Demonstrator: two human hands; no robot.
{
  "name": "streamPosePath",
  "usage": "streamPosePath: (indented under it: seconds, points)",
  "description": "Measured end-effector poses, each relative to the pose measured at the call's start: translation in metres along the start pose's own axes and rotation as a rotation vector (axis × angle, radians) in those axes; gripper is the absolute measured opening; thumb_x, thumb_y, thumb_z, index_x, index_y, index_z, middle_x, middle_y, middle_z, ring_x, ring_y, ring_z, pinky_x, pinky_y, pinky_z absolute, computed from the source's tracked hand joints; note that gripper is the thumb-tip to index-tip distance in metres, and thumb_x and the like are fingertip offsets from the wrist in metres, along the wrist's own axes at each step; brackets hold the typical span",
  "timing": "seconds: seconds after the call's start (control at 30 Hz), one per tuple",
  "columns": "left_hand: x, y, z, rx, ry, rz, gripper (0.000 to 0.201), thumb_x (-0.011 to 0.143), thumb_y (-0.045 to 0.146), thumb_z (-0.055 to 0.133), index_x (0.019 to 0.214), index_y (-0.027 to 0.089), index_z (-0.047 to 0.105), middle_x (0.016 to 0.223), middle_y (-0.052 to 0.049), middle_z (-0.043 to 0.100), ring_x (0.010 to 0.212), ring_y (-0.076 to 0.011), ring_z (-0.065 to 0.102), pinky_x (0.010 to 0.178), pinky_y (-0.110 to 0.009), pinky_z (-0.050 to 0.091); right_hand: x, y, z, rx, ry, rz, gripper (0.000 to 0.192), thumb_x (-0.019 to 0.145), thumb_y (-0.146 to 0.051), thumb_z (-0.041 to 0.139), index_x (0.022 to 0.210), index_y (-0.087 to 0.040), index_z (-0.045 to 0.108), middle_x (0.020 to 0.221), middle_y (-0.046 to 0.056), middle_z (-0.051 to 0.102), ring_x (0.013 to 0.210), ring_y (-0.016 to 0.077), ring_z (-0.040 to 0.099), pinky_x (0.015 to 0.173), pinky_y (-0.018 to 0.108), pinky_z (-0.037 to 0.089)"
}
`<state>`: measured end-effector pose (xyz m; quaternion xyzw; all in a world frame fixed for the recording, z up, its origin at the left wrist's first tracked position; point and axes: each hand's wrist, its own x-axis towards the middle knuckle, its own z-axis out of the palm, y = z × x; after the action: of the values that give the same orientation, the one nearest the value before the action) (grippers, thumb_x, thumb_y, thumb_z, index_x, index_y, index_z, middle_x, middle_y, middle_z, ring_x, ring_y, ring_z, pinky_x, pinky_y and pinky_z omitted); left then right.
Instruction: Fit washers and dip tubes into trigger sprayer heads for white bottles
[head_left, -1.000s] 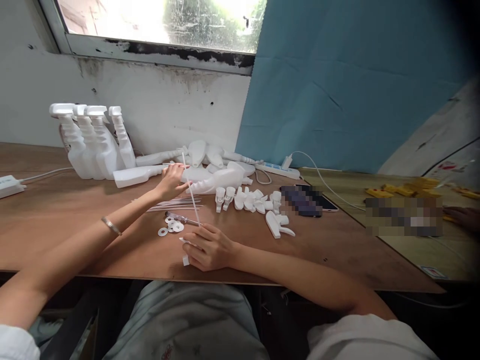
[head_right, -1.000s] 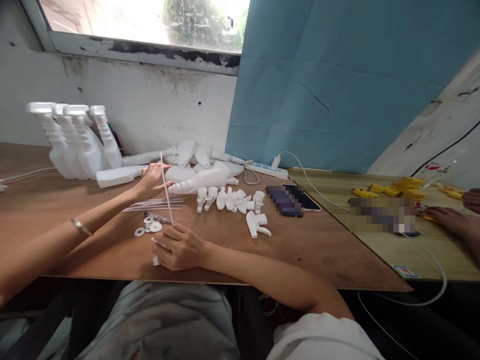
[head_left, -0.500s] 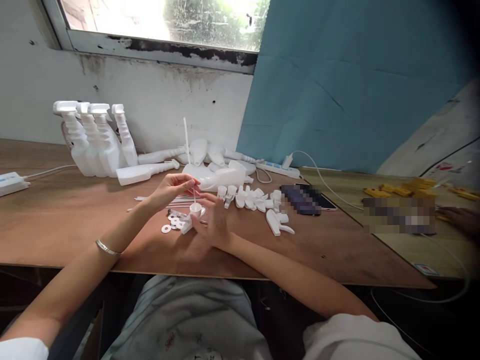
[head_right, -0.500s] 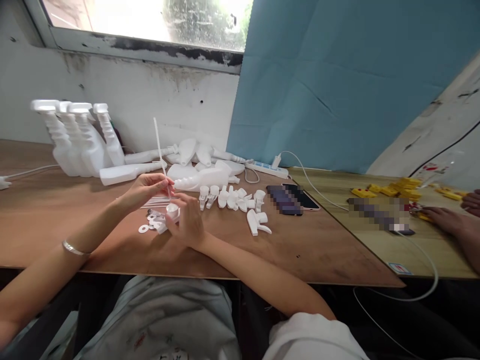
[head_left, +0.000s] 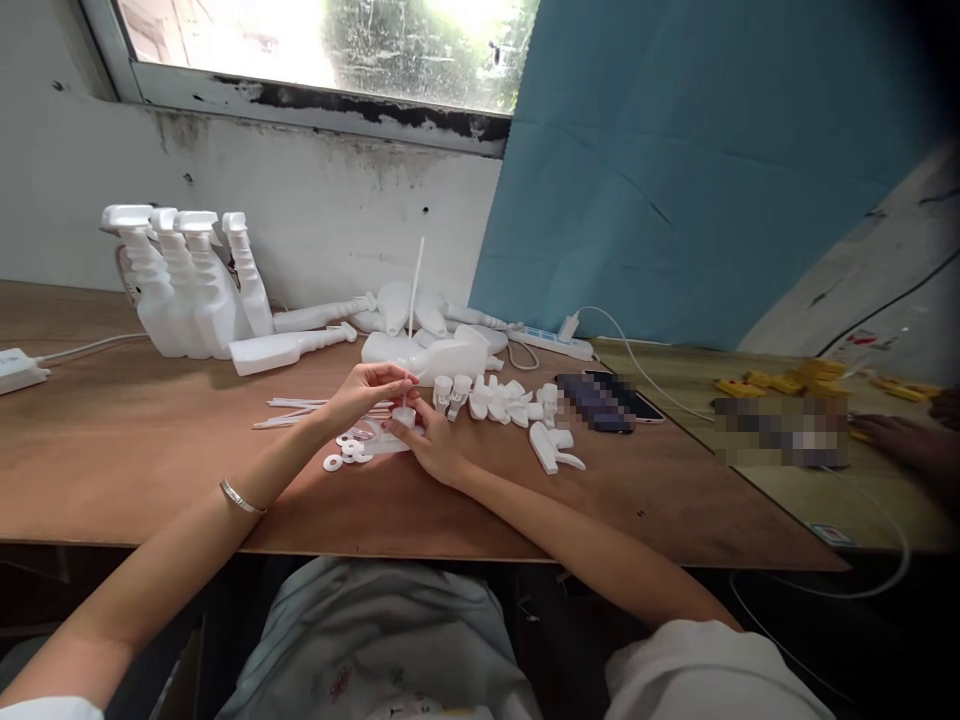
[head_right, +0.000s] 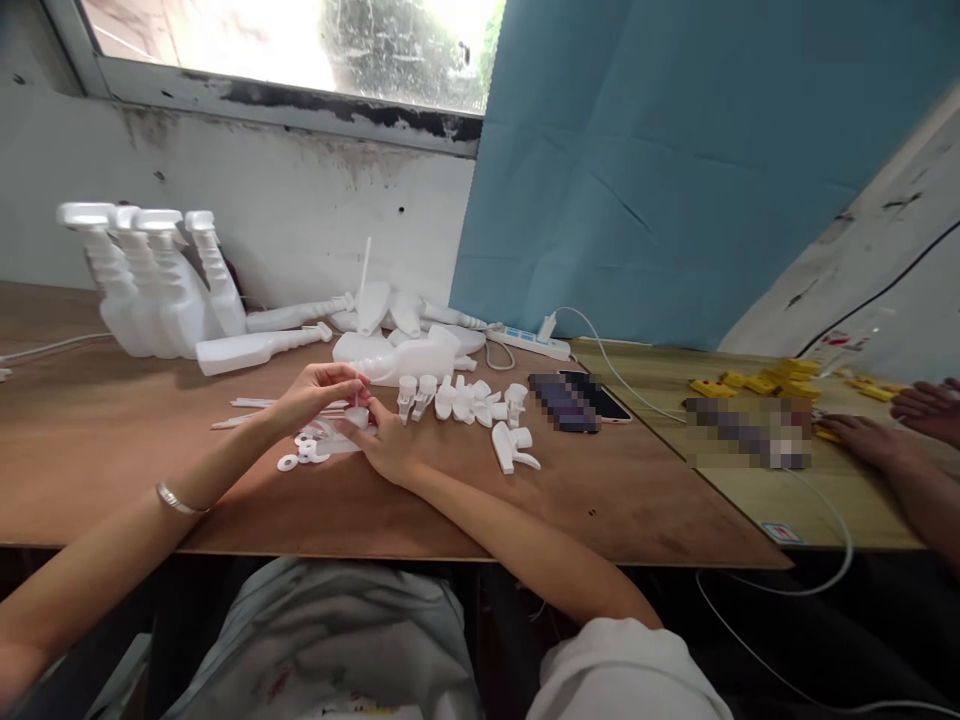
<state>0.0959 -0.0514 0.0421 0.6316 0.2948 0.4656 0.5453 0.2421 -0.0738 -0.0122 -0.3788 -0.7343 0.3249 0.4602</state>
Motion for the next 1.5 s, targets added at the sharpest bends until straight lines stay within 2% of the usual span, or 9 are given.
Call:
streamPosePath:
  seconds: [0.33,0.53,1.0,1.33,1.5]
  points:
    - [-0.002,-0.002,-0.006,0.024,-0.04,-0.065,0.032,0.063,0.025,0.075,0.091,0.011,0.068,0.079,-0.008,0.071,0.074,-0.018,0.065,0.068,-0.028,0.05,-0.001,0.004,0.0,0.013,0.008,0.035,0.033,0.076,-0.048,0.056,0.095,-0.02,0.056,0.073,-0.001,0.056,0.067,0.015,0.051,0.062,0.026,0.039]
    - [0.0,-0.009,-0.007,0.015,-0.004,-0.028,0.028,0.062,0.028,0.075,0.083,0.012,0.067,0.076,-0.007,0.071,0.075,-0.0193,0.066,0.074,-0.031,0.052,0.001,0.004,0.0,0.013,0.019,0.037,0.03,0.074,-0.047,0.058,0.087,-0.019,0.055,0.071,-0.002,0.052,0.065,0.013,0.047,0.06,0.024,0.038]
    - [-0.001,-0.009,0.001,0.0,0.074,0.016,0.027,0.053,0.026,0.079,0.067,0.011,0.062,0.064,-0.004,0.067,0.061,-0.0154,0.062,0.057,-0.026,0.048,0.001,0.008,0.001,0.029,-0.007,0.017,0.028,0.076,-0.042,0.057,0.089,-0.018,0.054,0.07,-0.003,0.049,0.061,0.011,0.043,0.056,0.022,0.035]
    - [-0.001,-0.011,0.001,-0.024,0.093,0.048,0.029,0.052,0.026,0.079,0.061,0.012,0.056,0.064,-0.001,0.063,0.059,-0.0121,0.059,0.055,-0.024,0.047,0.001,0.007,0.0,0.044,-0.022,0.012,0.027,0.078,-0.044,0.053,0.088,-0.019,0.051,0.067,-0.004,0.046,0.058,0.0104,0.04,0.054,0.022,0.033]
    - [0.0,-0.014,0.0,0.005,0.014,0.037,0.031,0.057,0.031,0.077,0.066,0.012,0.054,0.061,-0.001,0.061,0.058,-0.0116,0.057,0.054,-0.023,0.044,0.002,0.005,0.0,0.026,-0.031,0.01,0.026,0.077,-0.043,0.054,0.082,-0.018,0.052,0.064,-0.004,0.043,0.057,0.0102,0.038,0.053,0.022,0.03]
